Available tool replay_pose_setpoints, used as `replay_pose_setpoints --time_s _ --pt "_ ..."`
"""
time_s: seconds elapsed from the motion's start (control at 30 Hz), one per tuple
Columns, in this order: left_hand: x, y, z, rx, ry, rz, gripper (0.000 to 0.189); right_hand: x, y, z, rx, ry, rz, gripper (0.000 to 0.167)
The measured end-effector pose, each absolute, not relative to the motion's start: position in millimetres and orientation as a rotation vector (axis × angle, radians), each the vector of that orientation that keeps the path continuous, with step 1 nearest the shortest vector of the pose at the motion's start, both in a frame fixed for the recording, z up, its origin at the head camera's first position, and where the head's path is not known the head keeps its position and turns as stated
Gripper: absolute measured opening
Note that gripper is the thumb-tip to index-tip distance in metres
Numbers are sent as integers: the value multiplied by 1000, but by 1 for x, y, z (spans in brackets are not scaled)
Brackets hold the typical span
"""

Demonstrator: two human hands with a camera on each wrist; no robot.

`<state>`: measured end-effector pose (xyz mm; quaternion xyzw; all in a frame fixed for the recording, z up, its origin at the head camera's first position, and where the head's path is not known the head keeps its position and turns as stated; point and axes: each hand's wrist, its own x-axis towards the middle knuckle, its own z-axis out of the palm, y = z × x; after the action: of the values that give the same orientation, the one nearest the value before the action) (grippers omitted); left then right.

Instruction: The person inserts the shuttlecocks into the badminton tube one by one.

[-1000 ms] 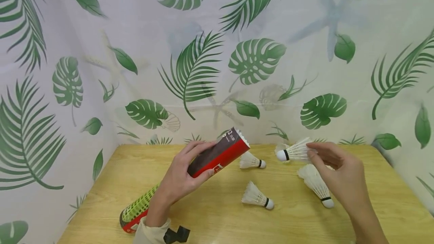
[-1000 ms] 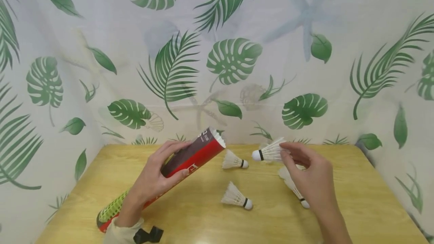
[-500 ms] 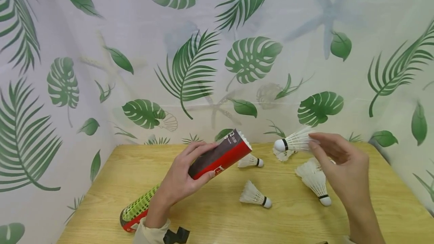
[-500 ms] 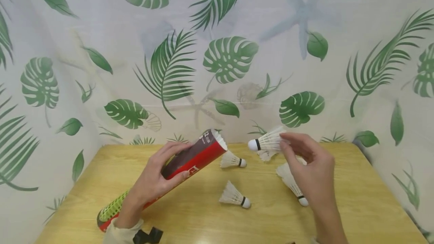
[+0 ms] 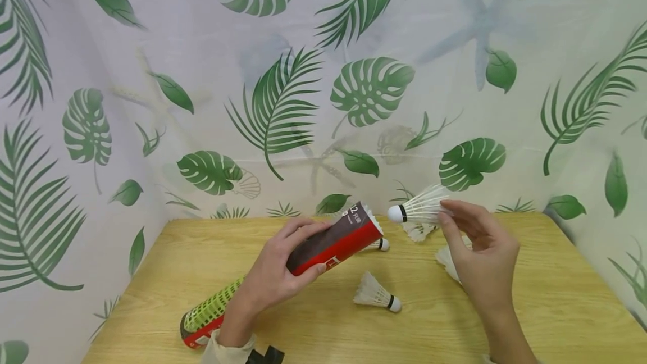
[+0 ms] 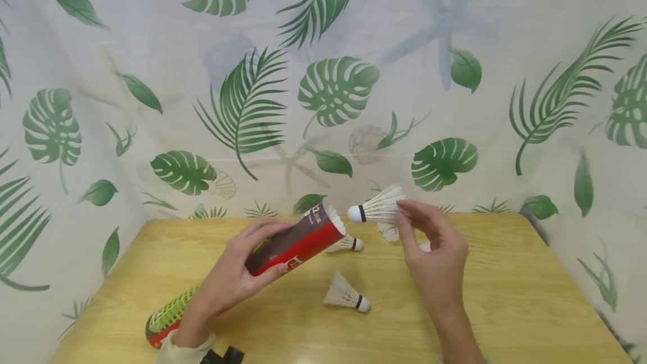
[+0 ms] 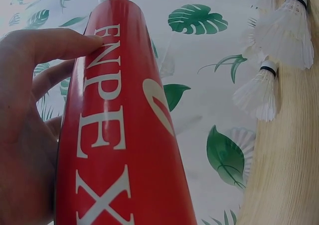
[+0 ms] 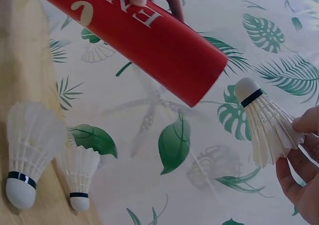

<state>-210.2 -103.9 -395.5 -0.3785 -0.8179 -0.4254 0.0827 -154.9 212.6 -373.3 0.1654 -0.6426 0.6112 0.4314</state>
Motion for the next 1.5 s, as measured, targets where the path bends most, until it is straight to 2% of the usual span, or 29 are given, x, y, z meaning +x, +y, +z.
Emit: replay_pose_setpoints --time_s 0.2,0.63,1.5 --pt "-209 -102 -395 -1138 -2440 -1263 62 -157 206 -379 376 -1730 1405 30" --pt "-208 -100 -399 -1160 -2433 -1257 63 -155 193 -384 340 -1876 1415 27" --pt "-207 -95 -399 -1188 -2444 -1239 62 -161 178 -395 453 -1985 1357 28"
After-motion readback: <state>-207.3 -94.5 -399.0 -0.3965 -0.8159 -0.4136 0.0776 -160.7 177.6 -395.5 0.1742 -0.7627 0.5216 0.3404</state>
